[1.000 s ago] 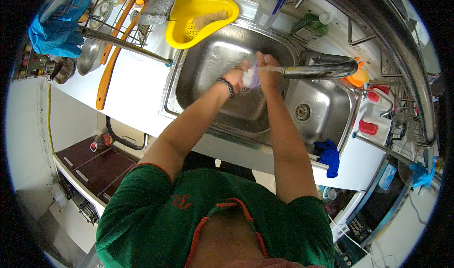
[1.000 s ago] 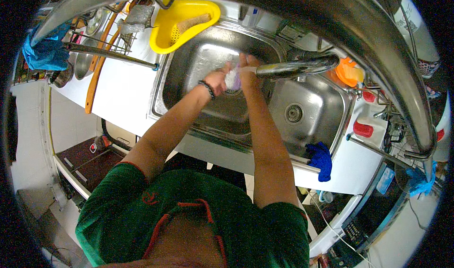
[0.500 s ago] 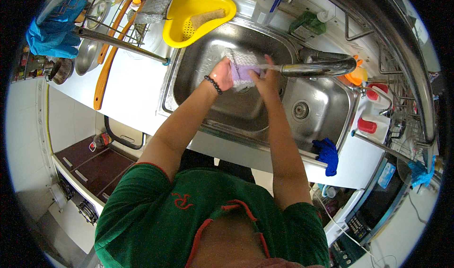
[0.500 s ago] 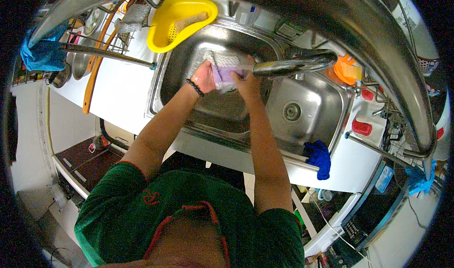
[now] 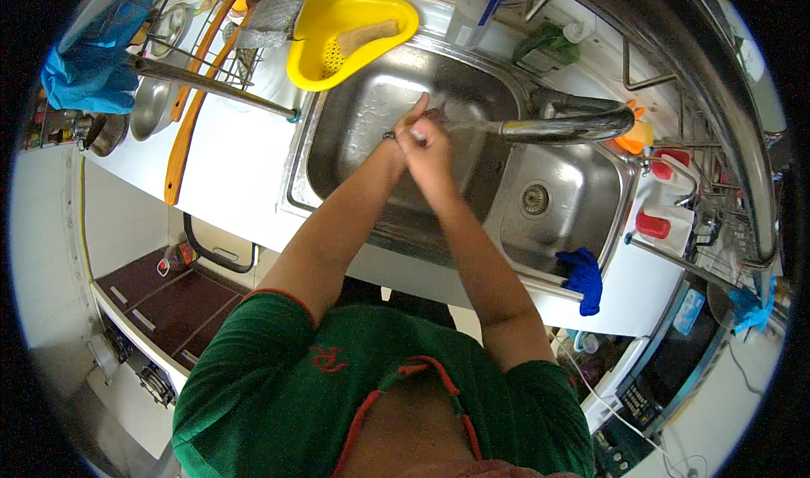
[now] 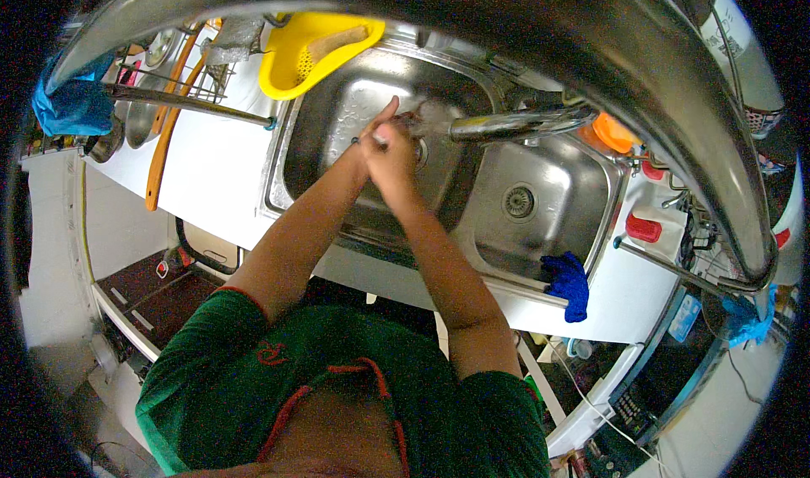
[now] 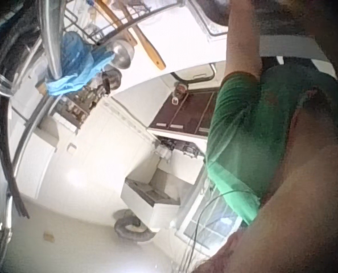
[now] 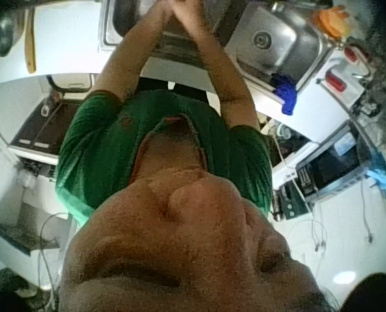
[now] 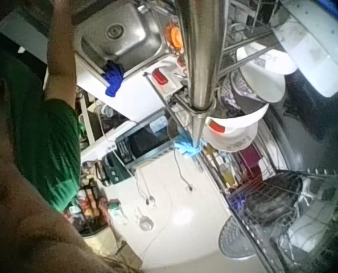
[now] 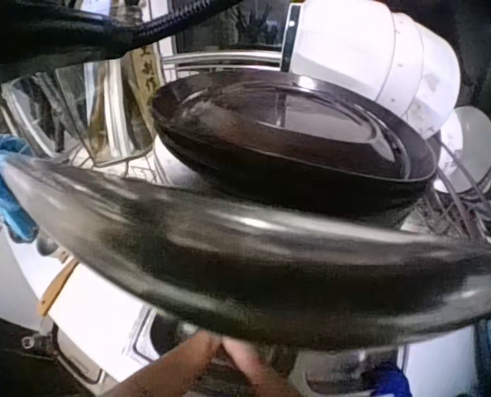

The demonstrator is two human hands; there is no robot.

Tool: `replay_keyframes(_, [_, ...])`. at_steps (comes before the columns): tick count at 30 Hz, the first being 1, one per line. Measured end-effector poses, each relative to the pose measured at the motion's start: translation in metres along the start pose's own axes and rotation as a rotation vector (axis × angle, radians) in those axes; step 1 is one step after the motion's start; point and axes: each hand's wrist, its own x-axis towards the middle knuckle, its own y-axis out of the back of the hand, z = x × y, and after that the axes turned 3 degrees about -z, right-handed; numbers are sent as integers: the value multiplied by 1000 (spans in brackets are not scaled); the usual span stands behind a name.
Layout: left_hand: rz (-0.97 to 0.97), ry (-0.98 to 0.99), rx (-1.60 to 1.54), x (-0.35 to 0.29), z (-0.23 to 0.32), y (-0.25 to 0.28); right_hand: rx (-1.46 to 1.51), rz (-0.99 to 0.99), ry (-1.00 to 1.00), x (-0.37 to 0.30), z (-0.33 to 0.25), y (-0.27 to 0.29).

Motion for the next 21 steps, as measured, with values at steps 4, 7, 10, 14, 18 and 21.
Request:
replay_keyframes(4, [641,10,828,7,-19,-71,-411,231,27,32,22,15])
replay_keyframes(7, [862,-194,990,17,-48,-95,-124,326,-8,70,81,37])
replay_keyframes(10, [900,-95,803,14,-43,-114,-414,268,-6,32,27,16])
replay_keyframes(14, [932,103,820,6,-36,-134,-529,326,97,49,62,33])
replay_keyframes(18, [711,-4,922,4,-33,-113,-511,367,-54,43,23,31])
replay_keyframes(21, [464,-48,975,8,-14,-39,-372,158,102,11,10,-3])
